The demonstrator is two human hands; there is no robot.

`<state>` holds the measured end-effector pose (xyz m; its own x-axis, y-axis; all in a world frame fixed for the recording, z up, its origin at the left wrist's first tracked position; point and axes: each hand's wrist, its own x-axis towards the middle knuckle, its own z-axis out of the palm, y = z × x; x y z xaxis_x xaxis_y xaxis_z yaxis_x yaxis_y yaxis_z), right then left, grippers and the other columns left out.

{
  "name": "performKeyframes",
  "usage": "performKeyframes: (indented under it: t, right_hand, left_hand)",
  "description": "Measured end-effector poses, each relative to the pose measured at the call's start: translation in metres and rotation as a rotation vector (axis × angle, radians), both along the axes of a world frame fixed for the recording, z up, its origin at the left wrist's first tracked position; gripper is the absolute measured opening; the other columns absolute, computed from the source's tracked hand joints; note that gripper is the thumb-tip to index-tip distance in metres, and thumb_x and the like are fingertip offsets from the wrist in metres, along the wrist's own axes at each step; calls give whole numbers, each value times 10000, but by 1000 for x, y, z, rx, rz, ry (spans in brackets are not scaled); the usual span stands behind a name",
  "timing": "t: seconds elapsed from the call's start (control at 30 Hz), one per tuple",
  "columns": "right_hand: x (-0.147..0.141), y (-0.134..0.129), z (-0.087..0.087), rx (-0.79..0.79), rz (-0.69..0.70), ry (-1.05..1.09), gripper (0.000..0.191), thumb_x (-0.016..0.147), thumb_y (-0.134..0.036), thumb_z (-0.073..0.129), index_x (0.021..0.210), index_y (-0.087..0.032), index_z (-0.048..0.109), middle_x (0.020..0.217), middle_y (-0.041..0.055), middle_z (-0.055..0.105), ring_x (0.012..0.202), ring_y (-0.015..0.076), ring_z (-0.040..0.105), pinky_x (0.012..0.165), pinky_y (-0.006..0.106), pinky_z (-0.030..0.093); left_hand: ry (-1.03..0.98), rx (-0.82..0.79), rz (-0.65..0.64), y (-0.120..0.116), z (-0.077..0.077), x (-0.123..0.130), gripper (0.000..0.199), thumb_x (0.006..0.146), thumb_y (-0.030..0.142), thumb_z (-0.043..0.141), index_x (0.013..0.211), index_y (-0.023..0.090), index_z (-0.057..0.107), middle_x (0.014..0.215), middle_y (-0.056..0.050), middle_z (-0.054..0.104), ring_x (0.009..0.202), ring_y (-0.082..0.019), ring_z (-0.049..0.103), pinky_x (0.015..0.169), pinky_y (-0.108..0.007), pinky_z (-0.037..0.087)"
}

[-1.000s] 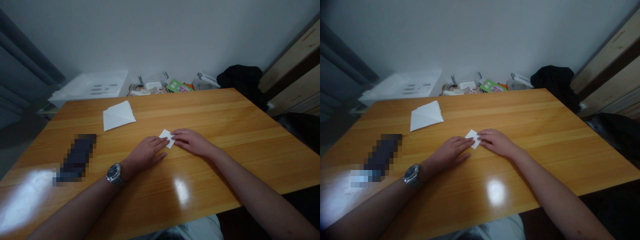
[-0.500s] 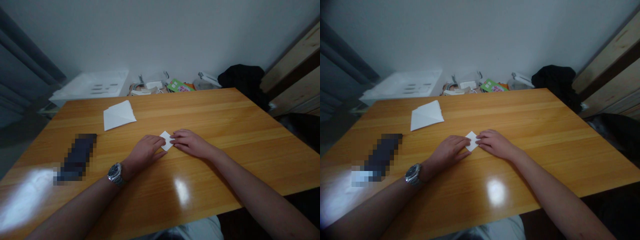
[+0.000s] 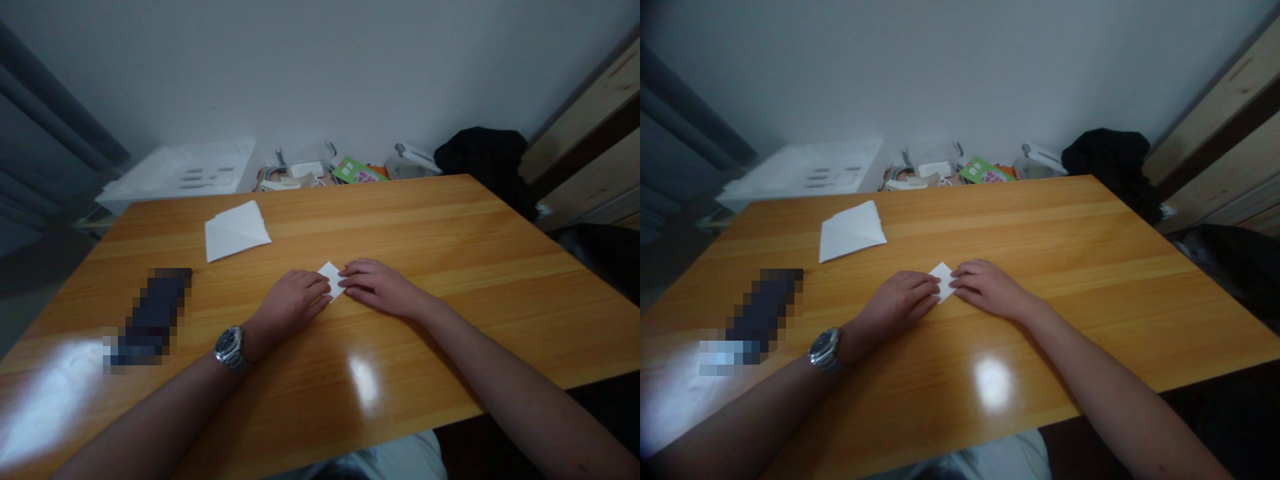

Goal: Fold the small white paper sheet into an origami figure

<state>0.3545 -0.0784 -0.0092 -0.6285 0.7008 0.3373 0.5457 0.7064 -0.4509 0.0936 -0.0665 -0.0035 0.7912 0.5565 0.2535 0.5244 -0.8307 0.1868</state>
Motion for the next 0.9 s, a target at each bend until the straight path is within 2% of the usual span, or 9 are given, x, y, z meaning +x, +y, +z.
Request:
performKeyframes:
  t: [0.2, 0.5, 0.7, 0.9]
  right_hand:
    - [-2, 0, -2, 9, -25, -5, 197, 991, -273, 590, 1115, -240, 739, 1192, 86, 716, 1145, 238, 640, 1007, 446, 502]
    - [-7, -1, 3, -21, -20, -4, 233, 986, -251, 594, 1191, -219, 698, 1166, 94, 727, 1130, 231, 643, 996, 432, 497]
    - [-7, -2, 3, 2, -15, -15, 263, 997, -275, 576, 1238, -251, 680, 1325, 91, 684, 1229, 249, 617, 1057, 476, 471]
    - [-10, -3, -1, -48, 23, -33, 411, 992, -262, 574, 1402, -278, 584, 1410, 85, 635, 1322, 242, 571, 1146, 502, 411]
  left_hand:
    - [8, -15, 51, 0, 2, 3, 252, 1050, 325, 433, 1054, 190, 645, 1034, -76, 699, 931, -224, 638, 852, -378, 504]
    - [-154, -138, 153, 1, -3, 4, 138, 1008, 213, 492, 1063, 180, 614, 1103, -69, 673, 988, -198, 648, 874, -322, 536]
    - [-174, -91, 191, 4, -8, 4, 103, 983, 189, 526, 1030, 172, 615, 1094, -83, 662, 1006, -219, 631, 915, -361, 536]
    - [-178, -95, 209, 8, -8, 3, 106, 974, 168, 514, 1023, 166, 607, 1057, -89, 658, 986, -223, 626, 920, -380, 540]
